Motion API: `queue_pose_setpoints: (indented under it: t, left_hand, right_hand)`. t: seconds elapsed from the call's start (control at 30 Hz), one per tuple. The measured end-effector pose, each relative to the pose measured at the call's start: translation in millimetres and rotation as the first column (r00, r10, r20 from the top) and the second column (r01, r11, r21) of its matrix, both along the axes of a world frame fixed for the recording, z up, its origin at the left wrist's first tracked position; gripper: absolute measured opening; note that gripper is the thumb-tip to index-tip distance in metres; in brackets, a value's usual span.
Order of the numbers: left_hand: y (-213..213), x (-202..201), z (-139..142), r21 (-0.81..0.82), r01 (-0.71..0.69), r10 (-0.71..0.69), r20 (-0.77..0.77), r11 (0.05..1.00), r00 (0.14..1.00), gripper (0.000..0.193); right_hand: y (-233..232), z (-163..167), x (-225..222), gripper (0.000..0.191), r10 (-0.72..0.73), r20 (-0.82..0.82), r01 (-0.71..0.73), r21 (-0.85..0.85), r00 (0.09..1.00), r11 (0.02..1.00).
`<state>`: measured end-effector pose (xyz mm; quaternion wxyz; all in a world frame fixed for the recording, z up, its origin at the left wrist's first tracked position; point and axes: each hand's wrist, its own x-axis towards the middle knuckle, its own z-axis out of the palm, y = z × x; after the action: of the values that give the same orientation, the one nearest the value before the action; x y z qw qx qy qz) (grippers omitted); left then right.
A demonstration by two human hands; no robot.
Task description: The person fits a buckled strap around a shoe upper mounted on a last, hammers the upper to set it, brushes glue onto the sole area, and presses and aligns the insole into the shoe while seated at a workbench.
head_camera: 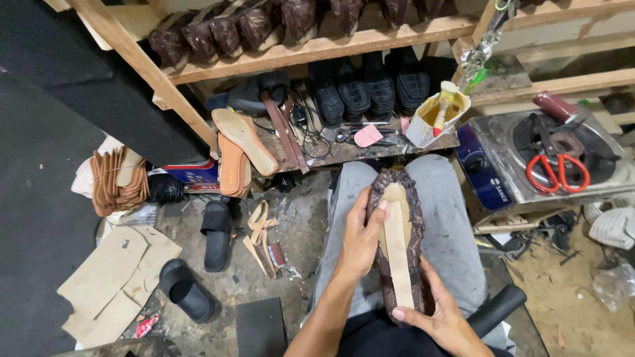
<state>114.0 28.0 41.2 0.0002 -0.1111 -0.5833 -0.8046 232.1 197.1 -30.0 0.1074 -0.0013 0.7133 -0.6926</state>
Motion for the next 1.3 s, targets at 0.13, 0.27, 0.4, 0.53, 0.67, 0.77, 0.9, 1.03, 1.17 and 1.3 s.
queue_pose_setpoints:
  t: [0.13, 0.27, 0.4, 0.53, 0.67, 0.77, 0.9, 1.03, 1.17, 1.3]
  left_hand:
    - [0.9, 2.5, -9.4, 0.153, 0.033, -0.038, 0.026, 0.988, 0.999, 0.051]
    - [-1.2, 1.5, -14.1, 0.138, 0.026, -0.033, 0.043, 0.990, 0.999, 0.056]
    - [0.0, -15.5, -14.6, -0.025, -0.068, 0.071, 0.171, 0.997, 0.983, 0.054]
    - [3.7, -39.0, -25.8, 0.056, -0.089, 0.074, 0.230, 0.994, 0.970, 0.057]
    - [-1.0, -57.9, -56.1, 0.047, -0.088, 0.066, 0.359, 0.995, 0.931, 0.069]
    - [-7.3, -76.6, -84.9, 0.274, -0.007, -0.114, 0.426, 0.962, 0.898, 0.077]
    - [-13.5, -94.9, -118.2, 0.472, 0.098, -0.349, 0.480, 0.876, 0.805, 0.080]
    - [-6.3, -99.3, -138.5, 0.436, 0.087, -0.329, 0.518, 0.896, 0.789, 0.073]
    - [-2.2, -100.4, -144.9, 0.433, 0.080, -0.337, 0.560, 0.898, 0.757, 0.072]
    - [-1.2, -102.1, -144.4, 0.446, 0.035, -0.333, 0.611, 0.894, 0.718, 0.071]
  right_hand:
    - [7.2, -4.1, -9.1, 0.107, 0.040, -0.030, -0.040, -0.006, 0.999, 0.999]
    - [6.9, -11.2, -29.8, 0.107, 0.039, -0.049, -0.039, 0.008, 0.998, 0.999]
    - [2.1, -18.0, -53.3, 0.108, 0.042, 0.073, -0.043, 0.006, 0.996, 0.999]
    - [-0.1, -19.7, -70.3, 0.107, 0.054, 0.112, -0.048, -0.053, 0.992, 0.997]
    - [1.4, -18.8, -83.9, 0.104, 0.060, 0.127, -0.047, -0.106, 0.990, 0.993]
    - [0.7, -21.8, -92.1, 0.103, 0.016, 0.278, 0.029, -0.155, 0.960, 0.987]
    - [-0.7, -31.7, -100.9, 0.100, 0.012, 0.325, 0.083, -0.277, 0.946, 0.957]
    - [3.0, -38.5, -106.9, 0.100, 0.060, 0.372, 0.098, -0.394, 0.926, 0.914]
    - [6.1, -36.8, -110.4, 0.095, 0.009, 0.387, 0.118, -0.303, 0.922, 0.946]
    - [4.9, -31.7, -112.3, 0.095, -0.017, 0.406, 0.122, -0.233, 0.914, 0.965]
